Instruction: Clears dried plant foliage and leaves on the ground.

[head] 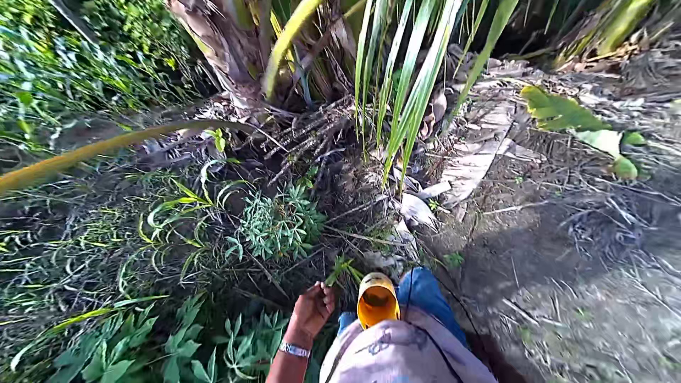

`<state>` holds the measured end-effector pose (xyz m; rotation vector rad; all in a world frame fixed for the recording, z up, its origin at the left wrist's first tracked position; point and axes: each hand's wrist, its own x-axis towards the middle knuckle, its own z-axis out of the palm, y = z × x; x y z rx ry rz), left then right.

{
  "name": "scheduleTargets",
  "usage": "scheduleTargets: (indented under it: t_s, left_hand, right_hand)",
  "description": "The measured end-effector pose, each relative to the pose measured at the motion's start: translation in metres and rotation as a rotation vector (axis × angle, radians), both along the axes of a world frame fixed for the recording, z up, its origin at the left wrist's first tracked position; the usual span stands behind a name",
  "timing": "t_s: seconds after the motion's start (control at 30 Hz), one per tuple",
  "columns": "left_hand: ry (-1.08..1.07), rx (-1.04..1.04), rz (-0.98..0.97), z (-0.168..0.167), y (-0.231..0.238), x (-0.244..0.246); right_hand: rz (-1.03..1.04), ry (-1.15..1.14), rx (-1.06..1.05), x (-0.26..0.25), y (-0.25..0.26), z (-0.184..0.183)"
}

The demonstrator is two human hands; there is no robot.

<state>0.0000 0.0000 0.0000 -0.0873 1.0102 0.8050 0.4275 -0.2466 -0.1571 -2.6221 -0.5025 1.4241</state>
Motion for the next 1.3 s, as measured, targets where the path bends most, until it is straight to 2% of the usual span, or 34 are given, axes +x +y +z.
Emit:
scheduleTargets:
  t_s: [0.03, 0.1, 0.2, 0.27, 0.47, 0.57, 0.67, 0.8, 0.93, 1.03, 1.17, 1.3]
  left_hand:
    - [0.055, -0.026, 0.000, -0.008, -0.005, 0.000]
    - [0.144, -0.062, -0.012, -0.025, -0.017, -0.003]
    - [0.198, -0.126, -0.051, -0.048, -0.027, -0.008]
    - [0.213, -0.178, -0.071, -0.058, -0.027, -0.007]
    - [0.320, -0.210, -0.149, -0.059, 0.015, 0.012]
    - [0.368, -0.197, -0.214, -0.057, 0.045, 0.031]
    - [0.401, -0.144, -0.342, -0.052, 0.079, 0.060]
    - [0.389, -0.038, -0.613, -0.046, 0.131, 0.109]
    - [0.315, 0.082, -0.877, -0.062, 0.184, 0.167]
    - [0.230, 0.158, -1.030, -0.074, 0.213, 0.215]
    - [0.181, 0.166, -1.224, -0.079, 0.236, 0.283]
    - [0.169, 0.202, -1.358, -0.091, 0.243, 0.320]
  right_hand:
    - [-0.088, -0.038, -0.028, -0.001, -0.003, 0.007]
    - [-0.119, -0.045, -0.079, 0.000, -0.013, 0.012]
    - [-0.167, 0.071, -0.183, -0.009, -0.018, 0.029]
    - [-0.229, 0.142, -0.228, -0.011, -0.032, 0.021]
    - [-0.170, 0.174, -0.350, -0.037, -0.025, 0.035]
    - [-0.180, 0.189, -0.363, -0.047, -0.021, 0.027]
    - [-0.297, 0.185, -0.337, -0.051, -0.007, 0.019]
    - [-0.379, 0.235, -0.391, -0.039, 0.034, 0.019]
    - [-0.616, 0.261, -0.324, -0.019, 0.066, 0.015]
    - [-0.670, 0.212, -0.204, -0.007, 0.083, 0.010]
    - [-0.723, 0.150, -0.134, 0.000, 0.106, -0.008]
    - [-0.790, 0.120, -0.079, 0.004, 0.134, -0.025]
